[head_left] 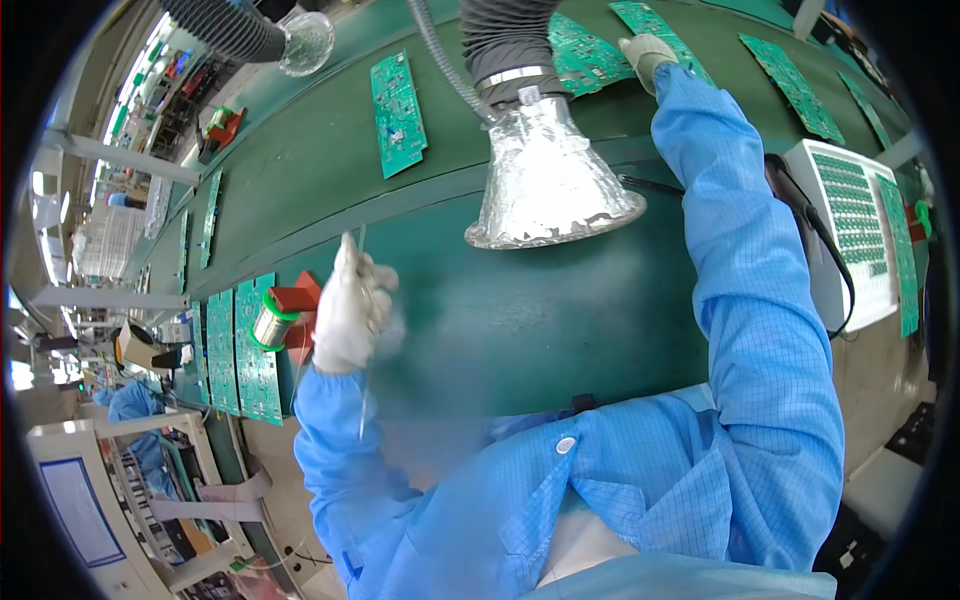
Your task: Soldering electronic components onto a printed circuit board at a manual assembly station.
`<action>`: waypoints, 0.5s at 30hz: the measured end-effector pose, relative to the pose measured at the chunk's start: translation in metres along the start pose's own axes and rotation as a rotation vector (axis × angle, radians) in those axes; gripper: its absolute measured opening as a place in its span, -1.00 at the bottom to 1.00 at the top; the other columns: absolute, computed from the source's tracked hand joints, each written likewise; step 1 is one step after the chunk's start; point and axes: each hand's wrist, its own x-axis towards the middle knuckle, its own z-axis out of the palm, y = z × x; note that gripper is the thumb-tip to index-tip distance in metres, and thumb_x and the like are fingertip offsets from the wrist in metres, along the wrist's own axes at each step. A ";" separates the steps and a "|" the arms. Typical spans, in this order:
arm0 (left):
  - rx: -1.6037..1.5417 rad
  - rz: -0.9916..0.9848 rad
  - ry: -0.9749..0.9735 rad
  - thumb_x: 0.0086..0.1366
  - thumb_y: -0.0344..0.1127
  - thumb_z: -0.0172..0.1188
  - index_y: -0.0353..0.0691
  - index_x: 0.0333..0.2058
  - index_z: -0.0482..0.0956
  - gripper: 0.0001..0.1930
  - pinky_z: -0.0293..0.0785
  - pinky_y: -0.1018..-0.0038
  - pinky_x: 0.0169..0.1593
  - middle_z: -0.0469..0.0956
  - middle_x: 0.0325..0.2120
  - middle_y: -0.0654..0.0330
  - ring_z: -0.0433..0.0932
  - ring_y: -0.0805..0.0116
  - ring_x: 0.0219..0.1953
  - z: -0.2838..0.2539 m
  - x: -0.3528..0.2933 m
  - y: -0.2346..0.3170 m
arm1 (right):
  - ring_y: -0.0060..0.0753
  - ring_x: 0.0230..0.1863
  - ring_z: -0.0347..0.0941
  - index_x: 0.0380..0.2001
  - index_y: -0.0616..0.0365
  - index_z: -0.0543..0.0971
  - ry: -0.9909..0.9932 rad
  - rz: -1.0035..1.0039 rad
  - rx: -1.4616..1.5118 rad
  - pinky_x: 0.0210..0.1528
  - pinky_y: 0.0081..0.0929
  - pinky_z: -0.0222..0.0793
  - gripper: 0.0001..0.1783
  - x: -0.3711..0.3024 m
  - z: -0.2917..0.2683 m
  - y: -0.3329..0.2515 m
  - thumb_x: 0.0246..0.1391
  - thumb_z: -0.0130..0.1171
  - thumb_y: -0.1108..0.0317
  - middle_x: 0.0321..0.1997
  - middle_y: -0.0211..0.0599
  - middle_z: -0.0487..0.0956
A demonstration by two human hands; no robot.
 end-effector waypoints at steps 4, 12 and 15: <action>-0.142 -0.138 -0.157 0.47 0.28 -0.10 -0.04 -0.34 0.31 -0.52 0.03 0.63 -0.69 0.38 -0.55 0.20 0.20 0.58 -0.73 -0.008 -0.032 -0.036 | 0.06 0.19 0.49 0.08 0.32 0.56 -0.194 0.228 0.202 0.23 -0.19 0.36 -0.35 -0.004 0.018 -0.026 0.20 0.21 -0.07 0.14 0.05 0.57; 0.191 0.079 -0.398 0.51 0.22 -0.16 -0.12 -0.36 0.30 -0.50 0.14 0.62 -0.63 0.44 -0.47 0.14 0.28 0.53 -0.68 0.009 -0.070 -0.050 | 0.05 -0.14 0.59 -0.16 0.15 0.66 -0.220 -0.892 -0.175 -0.10 -0.15 0.48 -0.67 -0.124 -0.191 -0.025 0.22 0.03 0.20 -0.19 0.00 0.65; 0.044 -0.118 -0.391 0.52 0.18 -0.15 -0.14 -0.37 0.31 -0.51 0.26 0.63 -0.61 0.48 -0.42 0.11 0.38 0.51 -0.64 0.023 -0.085 -0.057 | 0.07 -0.23 0.57 -0.23 0.18 0.64 0.183 -1.054 -0.534 -0.15 -0.14 0.47 -0.70 -0.253 -0.258 0.016 0.20 0.08 0.19 -0.30 -0.02 0.63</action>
